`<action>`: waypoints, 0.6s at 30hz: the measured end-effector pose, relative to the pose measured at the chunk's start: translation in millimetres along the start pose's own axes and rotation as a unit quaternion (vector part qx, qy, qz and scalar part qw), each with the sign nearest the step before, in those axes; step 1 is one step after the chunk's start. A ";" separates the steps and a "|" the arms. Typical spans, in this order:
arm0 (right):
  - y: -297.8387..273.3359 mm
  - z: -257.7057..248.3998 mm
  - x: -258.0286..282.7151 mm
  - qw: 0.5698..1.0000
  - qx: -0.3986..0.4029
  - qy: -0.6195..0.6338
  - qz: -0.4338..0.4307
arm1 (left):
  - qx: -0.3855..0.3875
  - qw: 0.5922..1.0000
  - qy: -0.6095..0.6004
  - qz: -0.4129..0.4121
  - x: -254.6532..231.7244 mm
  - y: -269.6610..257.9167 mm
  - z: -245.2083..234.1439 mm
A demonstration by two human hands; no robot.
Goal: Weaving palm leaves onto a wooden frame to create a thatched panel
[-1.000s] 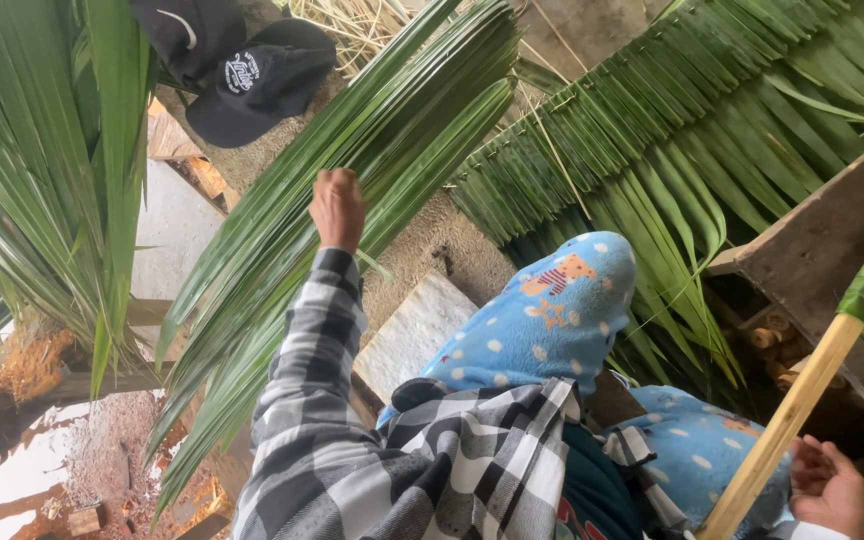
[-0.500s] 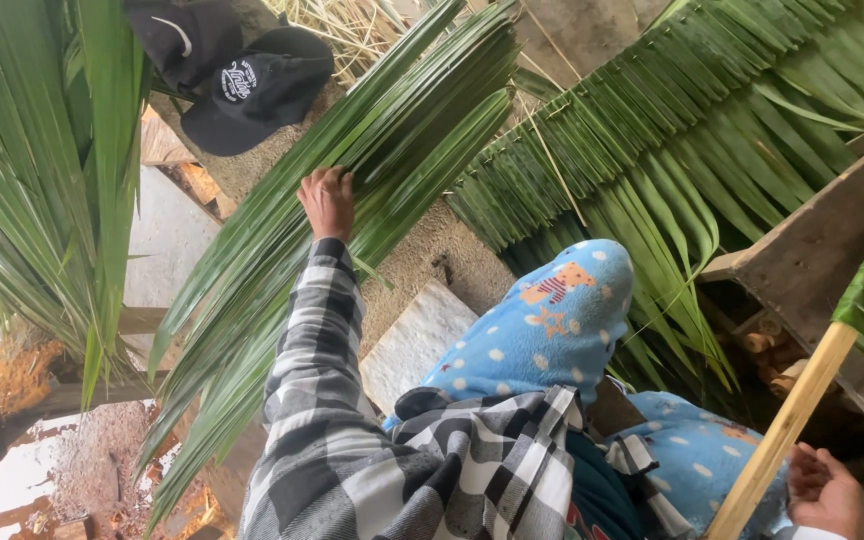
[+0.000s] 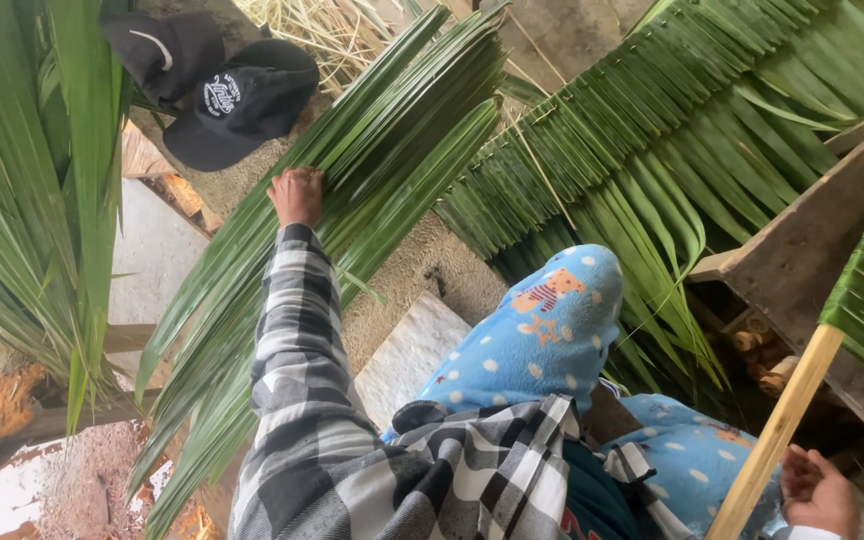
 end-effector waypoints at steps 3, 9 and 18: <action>-1.2 -2.0 1.4 1.000 -0.023 -0.002 -0.007 | 0.027 0.999 0.004 0.027 -11.6 -4.6 -6.3; 14.7 -4.8 -4.9 0.999 0.021 0.020 -0.014 | -0.048 0.991 0.068 0.109 -10.9 -2.9 -10.2; 4.5 0.3 -1.3 0.999 0.011 0.035 -0.006 | -0.189 0.974 0.026 0.126 -23.7 -56.9 -59.8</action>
Point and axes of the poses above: each hand's wrist, its own y-axis towards the middle knuckle, its own z-axis out of the palm, x = y × z, the point moved 10 cm from there along y, towards the middle knuckle, and after that the axes turned 1 degree about -y, right-handed, at the moved point
